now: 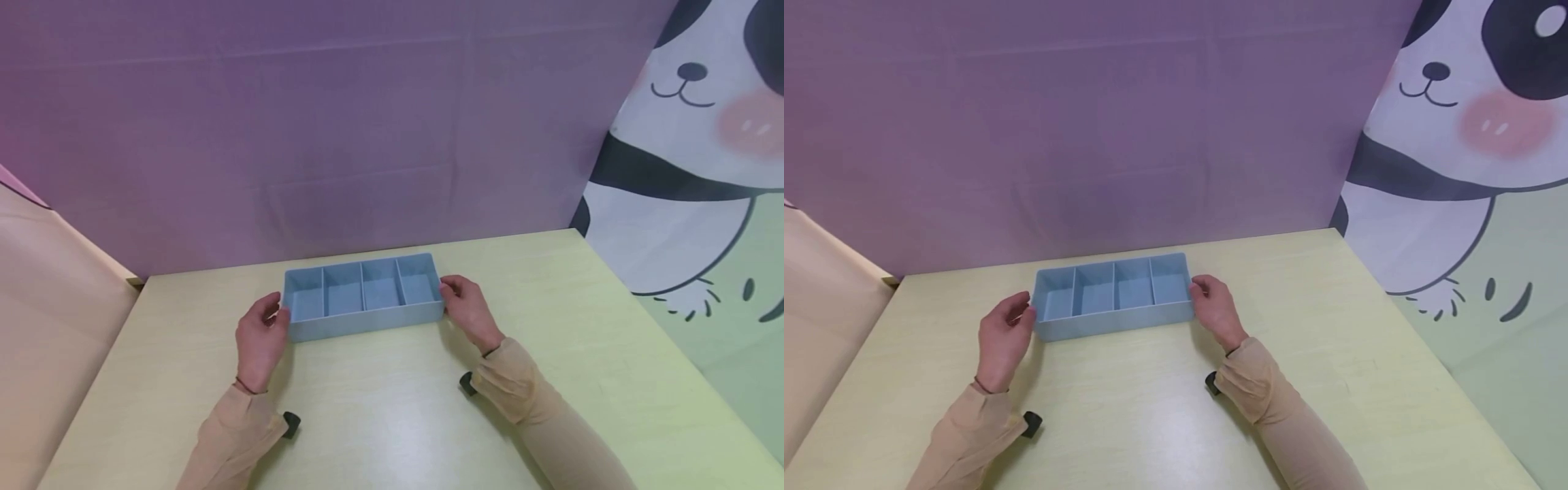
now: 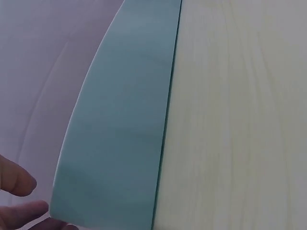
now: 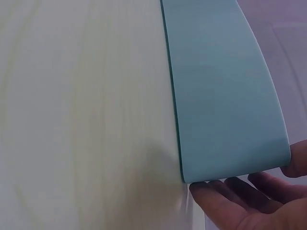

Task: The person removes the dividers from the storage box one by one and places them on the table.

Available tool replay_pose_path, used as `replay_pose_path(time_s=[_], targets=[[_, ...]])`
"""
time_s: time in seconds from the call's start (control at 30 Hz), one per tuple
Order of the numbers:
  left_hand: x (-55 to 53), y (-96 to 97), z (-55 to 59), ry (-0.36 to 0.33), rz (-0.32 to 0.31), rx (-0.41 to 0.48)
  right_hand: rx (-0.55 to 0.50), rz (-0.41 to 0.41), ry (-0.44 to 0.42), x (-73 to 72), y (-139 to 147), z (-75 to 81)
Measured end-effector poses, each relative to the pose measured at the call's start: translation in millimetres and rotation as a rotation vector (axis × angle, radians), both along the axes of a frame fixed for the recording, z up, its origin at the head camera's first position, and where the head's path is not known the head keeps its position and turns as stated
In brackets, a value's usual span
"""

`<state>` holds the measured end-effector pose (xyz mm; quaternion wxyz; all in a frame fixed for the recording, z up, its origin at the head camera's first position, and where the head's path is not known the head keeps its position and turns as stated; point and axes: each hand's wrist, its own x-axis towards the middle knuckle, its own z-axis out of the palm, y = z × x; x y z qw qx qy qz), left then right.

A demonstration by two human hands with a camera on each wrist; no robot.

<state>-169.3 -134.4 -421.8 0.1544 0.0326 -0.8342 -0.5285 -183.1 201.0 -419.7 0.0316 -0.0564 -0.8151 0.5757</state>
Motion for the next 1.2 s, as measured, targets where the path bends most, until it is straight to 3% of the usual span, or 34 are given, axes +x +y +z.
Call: replay_pose_path(time_s=[0.17, 0.43, 0.83, 1.2], targets=[[-0.1, 7.0, 1.4, 0.131, 0.008, -0.081, -0.001, -0.003, -0.001, 0.3, -0.3, -0.9], [-5.5, 16.6, 8.7, 0.196, -0.044, -0.23, 0.007, -0.01, 0.015, -1.3, -0.1, -3.0], [-24.8, 34.1, 21.2, 0.096, -0.178, -0.487, 0.013, -0.011, 0.011, 0.1, 0.2, -1.6], [-35.5, 40.4, 16.3, 0.002, -0.156, -0.661, 0.013, -0.011, 0.003, -0.7, -0.4, -2.1]])
